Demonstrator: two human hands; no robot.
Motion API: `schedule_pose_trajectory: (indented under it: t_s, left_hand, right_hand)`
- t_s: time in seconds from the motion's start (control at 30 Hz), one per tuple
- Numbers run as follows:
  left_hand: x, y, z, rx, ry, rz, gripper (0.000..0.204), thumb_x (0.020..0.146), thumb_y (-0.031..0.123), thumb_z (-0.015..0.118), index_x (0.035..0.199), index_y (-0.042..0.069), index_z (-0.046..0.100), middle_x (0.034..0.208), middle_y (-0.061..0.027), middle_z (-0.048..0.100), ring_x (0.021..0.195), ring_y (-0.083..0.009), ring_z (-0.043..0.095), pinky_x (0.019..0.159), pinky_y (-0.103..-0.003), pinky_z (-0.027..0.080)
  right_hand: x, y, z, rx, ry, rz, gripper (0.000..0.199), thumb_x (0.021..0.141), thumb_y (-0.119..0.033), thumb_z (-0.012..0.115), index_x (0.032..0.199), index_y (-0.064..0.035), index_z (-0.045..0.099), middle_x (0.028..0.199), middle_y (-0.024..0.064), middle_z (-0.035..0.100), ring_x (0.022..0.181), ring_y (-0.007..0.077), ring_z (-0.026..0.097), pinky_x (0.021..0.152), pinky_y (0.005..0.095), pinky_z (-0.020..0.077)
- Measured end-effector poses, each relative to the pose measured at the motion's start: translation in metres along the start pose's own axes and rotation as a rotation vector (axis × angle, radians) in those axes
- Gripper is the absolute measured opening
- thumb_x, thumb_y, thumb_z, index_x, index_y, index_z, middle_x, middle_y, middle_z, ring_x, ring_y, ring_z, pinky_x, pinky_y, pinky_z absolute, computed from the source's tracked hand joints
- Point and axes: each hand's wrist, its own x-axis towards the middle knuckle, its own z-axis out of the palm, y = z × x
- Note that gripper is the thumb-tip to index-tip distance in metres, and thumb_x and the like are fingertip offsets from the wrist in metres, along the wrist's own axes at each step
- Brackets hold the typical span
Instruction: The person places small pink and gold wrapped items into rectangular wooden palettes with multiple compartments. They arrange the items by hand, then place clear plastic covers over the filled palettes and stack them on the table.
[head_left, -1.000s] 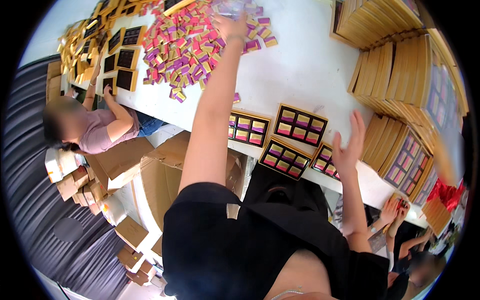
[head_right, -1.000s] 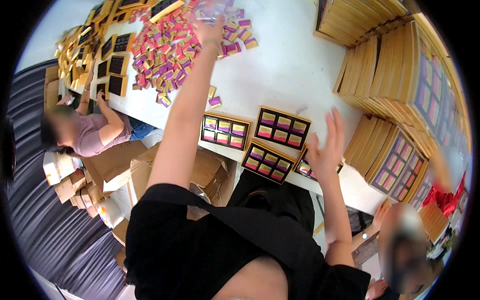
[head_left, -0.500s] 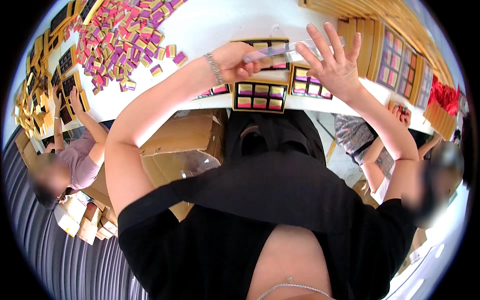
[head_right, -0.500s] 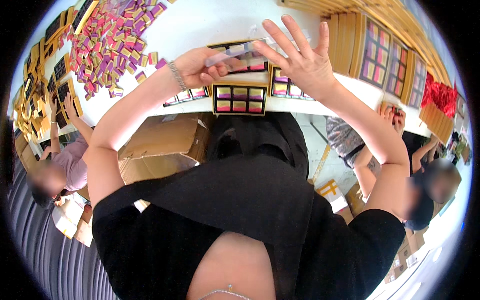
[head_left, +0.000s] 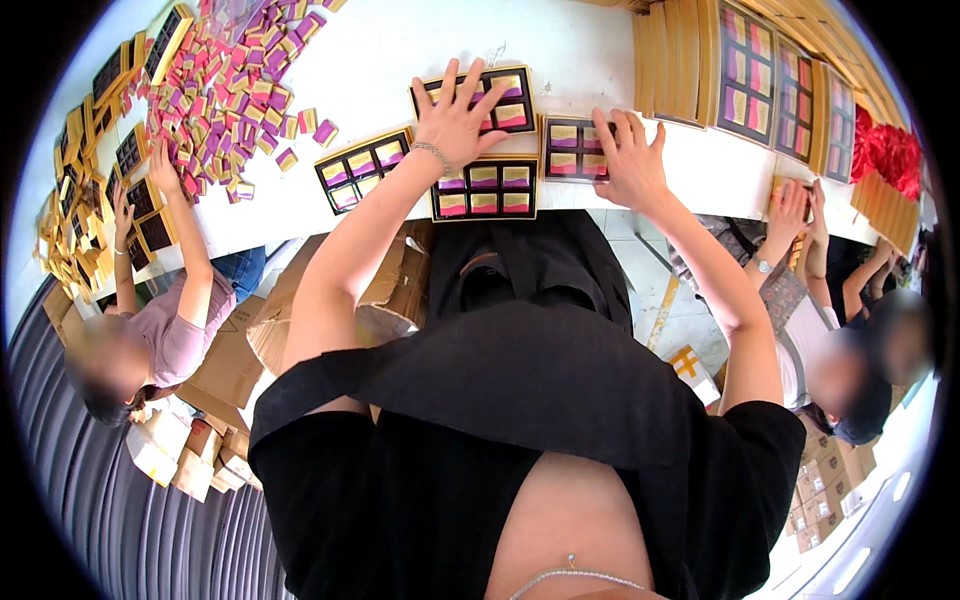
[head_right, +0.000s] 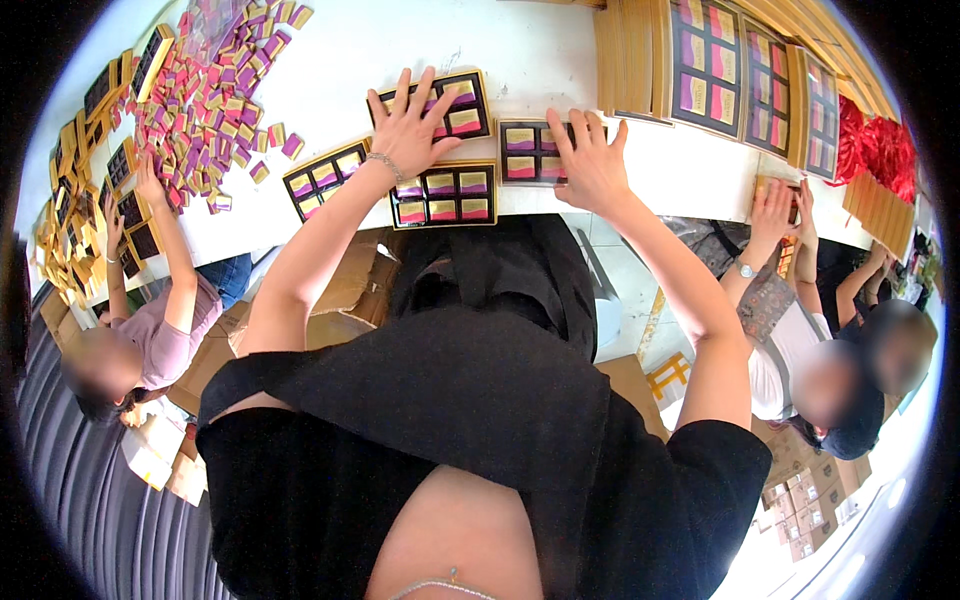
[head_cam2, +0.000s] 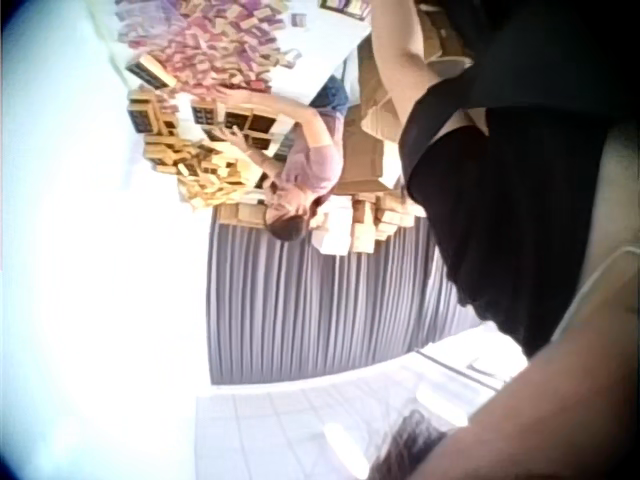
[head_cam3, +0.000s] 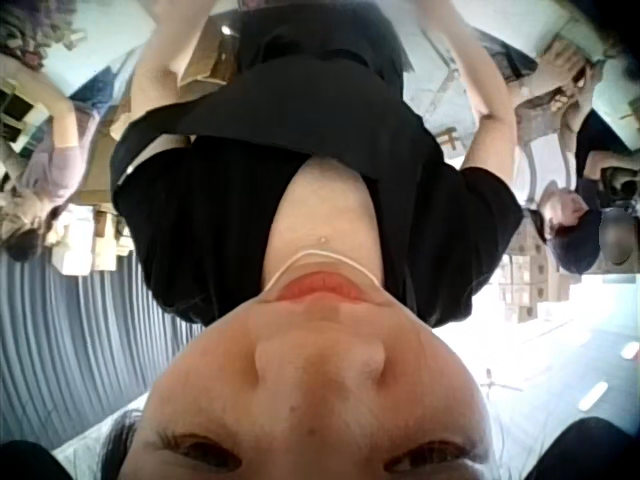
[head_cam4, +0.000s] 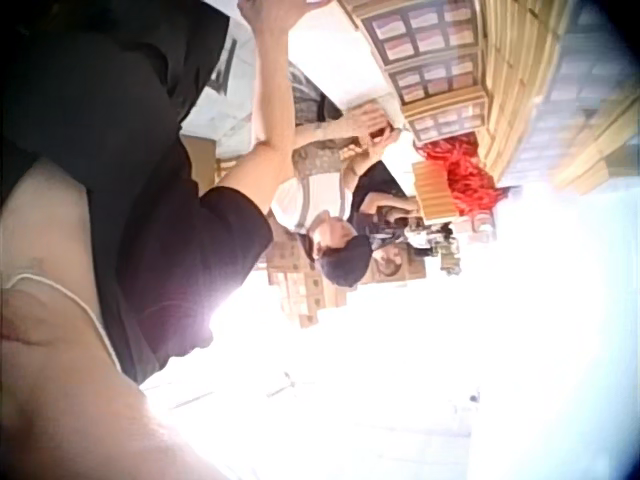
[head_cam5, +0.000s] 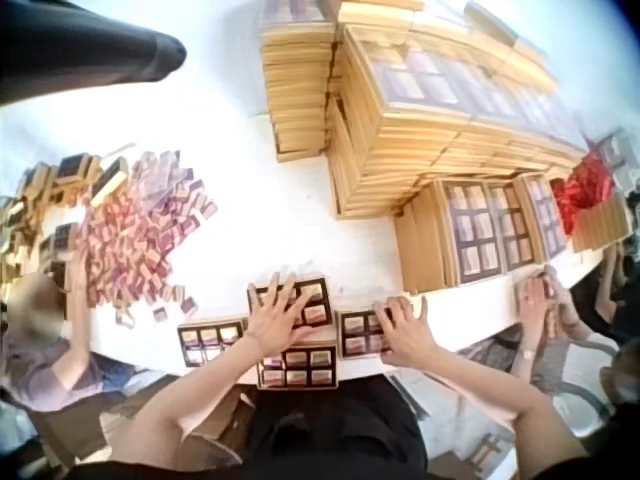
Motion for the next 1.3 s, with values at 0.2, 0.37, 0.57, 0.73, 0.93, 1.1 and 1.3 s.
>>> schedule_pose_trajectory:
  t_s: [0.2, 0.37, 0.57, 0.73, 0.93, 1.1, 1.3]
  left_hand:
    - [0.012, -0.052, -0.003, 0.203, -0.147, -0.053, 0.074, 0.088, 0.066, 0.048, 0.151, 0.038, 0.022, 0.161, -0.0023, 0.015, 0.147, -0.0310, 0.013, 0.108, -0.072, 0.012]
    - [0.009, -0.047, -0.009, 0.111, -0.025, -0.022, 0.083, 0.084, 0.062, 0.059, 0.151, 0.029, 0.025, 0.159, -0.0090, 0.016, 0.147, -0.0315, 0.015, 0.107, -0.073, 0.014]
    - [-0.006, 0.063, -0.008, -0.651, 0.071, -0.029, 0.078, 0.086, 0.027, 0.066, 0.144, -0.006, 0.027, 0.143, -0.0283, 0.040, 0.132, -0.0402, 0.042, 0.108, -0.043, 0.037]
    - [0.017, 0.084, -0.016, -0.819, 0.191, -0.201, 0.069, 0.085, 0.012, 0.062, 0.143, -0.007, 0.029, 0.138, -0.0291, 0.045, 0.126, -0.0425, 0.047, 0.105, -0.042, 0.040]
    - [0.006, 0.012, -0.081, -0.753, 0.524, -0.367, 0.048, 0.087, 0.015, 0.064, 0.129, -0.004, 0.051, 0.126, -0.0231, 0.059, 0.115, -0.0364, 0.059, 0.096, -0.037, 0.047]
    - [-0.032, -0.083, -0.044, -0.498, 0.493, -0.694, 0.044, 0.085, 0.016, 0.064, 0.125, -0.001, 0.056, 0.119, -0.0219, 0.063, 0.110, -0.0372, 0.060, 0.093, -0.042, 0.048]
    - [-0.089, -0.120, -0.030, -0.378, 0.390, -0.679, 0.051, 0.084, 0.018, 0.067, 0.128, 0.000, 0.050, 0.122, -0.0213, 0.058, 0.112, -0.0370, 0.055, 0.098, -0.044, 0.043]
  right_hand:
    - [0.000, 0.009, 0.008, -0.013, -0.026, -0.037, 0.112, 0.056, -0.036, 0.080, 0.150, -0.0138, 0.024, 0.134, 0.0153, 0.040, 0.128, 0.0318, 0.039, 0.096, 0.0679, 0.0330]
    - [0.009, 0.011, 0.012, -0.016, -0.067, -0.046, 0.112, 0.056, -0.036, 0.081, 0.150, -0.0147, 0.024, 0.137, 0.0144, 0.038, 0.129, 0.0305, 0.037, 0.095, 0.0655, 0.0347]
    - [0.007, 0.015, 0.032, 0.033, -0.005, -0.041, 0.115, 0.056, -0.037, 0.081, 0.152, -0.0180, 0.021, 0.139, 0.0137, 0.037, 0.130, 0.0316, 0.037, 0.092, 0.0629, 0.0365]
    - [0.005, 0.024, 0.025, 0.193, -0.108, 0.003, 0.116, 0.054, -0.037, 0.081, 0.152, -0.0185, 0.021, 0.136, 0.0152, 0.040, 0.128, 0.0345, 0.038, 0.091, 0.0589, 0.0387]
    - [-0.055, 0.001, -0.121, 0.586, 0.344, 0.185, 0.109, 0.053, -0.027, 0.081, 0.145, 0.0016, 0.030, 0.127, 0.0246, 0.044, 0.120, 0.0433, 0.043, 0.100, 0.0474, 0.0378]
    - [-0.029, 0.061, -0.156, 0.201, 0.360, 0.978, 0.114, 0.069, -0.057, 0.072, 0.152, -0.0048, 0.014, 0.143, 0.0319, 0.032, 0.131, 0.0501, 0.033, 0.106, 0.0524, 0.0332]
    - [0.005, 0.032, -0.135, -0.197, 0.554, 0.691, 0.079, 0.088, -0.058, 0.056, 0.147, -0.0093, 0.036, 0.152, 0.0228, 0.027, 0.137, 0.0488, 0.025, 0.090, 0.0787, 0.0277]
